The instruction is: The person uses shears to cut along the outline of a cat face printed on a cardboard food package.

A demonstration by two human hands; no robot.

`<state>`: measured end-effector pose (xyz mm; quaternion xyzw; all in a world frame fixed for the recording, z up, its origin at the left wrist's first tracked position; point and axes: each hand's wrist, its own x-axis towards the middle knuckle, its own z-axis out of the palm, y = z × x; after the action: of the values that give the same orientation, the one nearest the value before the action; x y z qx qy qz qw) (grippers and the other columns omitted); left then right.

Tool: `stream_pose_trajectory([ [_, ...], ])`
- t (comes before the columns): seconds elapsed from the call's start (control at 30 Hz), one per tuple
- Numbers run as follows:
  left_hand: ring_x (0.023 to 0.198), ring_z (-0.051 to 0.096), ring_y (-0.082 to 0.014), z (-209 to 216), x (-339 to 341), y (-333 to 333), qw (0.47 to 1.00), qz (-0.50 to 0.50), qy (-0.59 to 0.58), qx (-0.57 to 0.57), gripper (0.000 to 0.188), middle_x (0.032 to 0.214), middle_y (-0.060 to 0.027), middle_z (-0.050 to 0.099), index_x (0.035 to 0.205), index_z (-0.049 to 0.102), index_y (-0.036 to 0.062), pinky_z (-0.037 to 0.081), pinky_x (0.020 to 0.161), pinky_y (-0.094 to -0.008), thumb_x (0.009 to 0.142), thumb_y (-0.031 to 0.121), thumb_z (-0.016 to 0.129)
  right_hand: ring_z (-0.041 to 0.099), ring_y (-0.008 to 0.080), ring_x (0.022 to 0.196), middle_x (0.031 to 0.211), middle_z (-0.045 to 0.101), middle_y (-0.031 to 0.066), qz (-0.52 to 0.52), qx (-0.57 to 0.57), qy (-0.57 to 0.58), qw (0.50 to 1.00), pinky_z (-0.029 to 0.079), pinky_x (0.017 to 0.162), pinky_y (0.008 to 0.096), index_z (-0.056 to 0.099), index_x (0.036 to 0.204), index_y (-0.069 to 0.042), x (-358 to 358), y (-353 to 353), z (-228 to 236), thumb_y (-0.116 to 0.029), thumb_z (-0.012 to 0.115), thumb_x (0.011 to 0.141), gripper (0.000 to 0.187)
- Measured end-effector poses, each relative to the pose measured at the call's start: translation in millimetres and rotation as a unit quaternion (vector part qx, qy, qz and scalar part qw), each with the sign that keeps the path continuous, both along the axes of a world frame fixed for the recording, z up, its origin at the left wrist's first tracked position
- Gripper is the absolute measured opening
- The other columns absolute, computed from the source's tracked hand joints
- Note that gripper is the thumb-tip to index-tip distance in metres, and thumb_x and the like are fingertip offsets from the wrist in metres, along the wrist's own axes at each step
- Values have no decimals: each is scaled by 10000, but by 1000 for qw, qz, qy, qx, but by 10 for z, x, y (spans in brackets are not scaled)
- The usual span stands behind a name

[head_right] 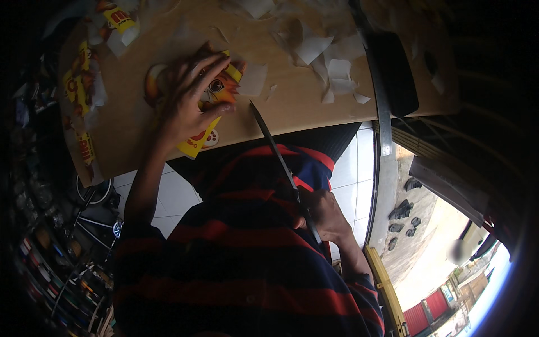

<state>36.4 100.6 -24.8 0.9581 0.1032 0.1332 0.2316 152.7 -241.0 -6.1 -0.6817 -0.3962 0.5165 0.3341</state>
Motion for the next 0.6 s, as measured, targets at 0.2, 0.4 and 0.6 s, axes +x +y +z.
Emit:
stream_pose_trajectory([
  [0.2, 1176, 491, -284, -57, -27, 63, 998, 6, -45, -53, 675, 1336, -62, 542, 1394, 497, 111, 310, 1070, -460, 814, 347, 749, 648, 266, 558, 602, 593, 114, -111, 0, -24, 994, 474, 536, 354, 605, 878, 28, 62, 159, 59, -807, 503, 806, 845],
  [0.4, 1163, 498, -285, -66, -23, 87, 996, -2, -48, -77, 713, 1313, -62, 554, 1387, 504, 114, 318, 1061, -460, 780, 372, 776, 649, 287, 579, 627, 582, 124, -79, -13, -2, 997, 468, 541, 363, 620, 899, 14, 59, 130, 93, -813, 583, 747, 842],
  [0.6, 1166, 485, -280, -66, -12, 33, 999, 6, -19, -25, 713, 1303, -45, 549, 1386, 512, 123, 333, 1050, -458, 778, 383, 779, 623, 363, 596, 635, 569, 151, -33, -28, 13, 999, 471, 557, 400, 615, 885, 0, 3, 166, 110, -809, 595, 737, 822],
])
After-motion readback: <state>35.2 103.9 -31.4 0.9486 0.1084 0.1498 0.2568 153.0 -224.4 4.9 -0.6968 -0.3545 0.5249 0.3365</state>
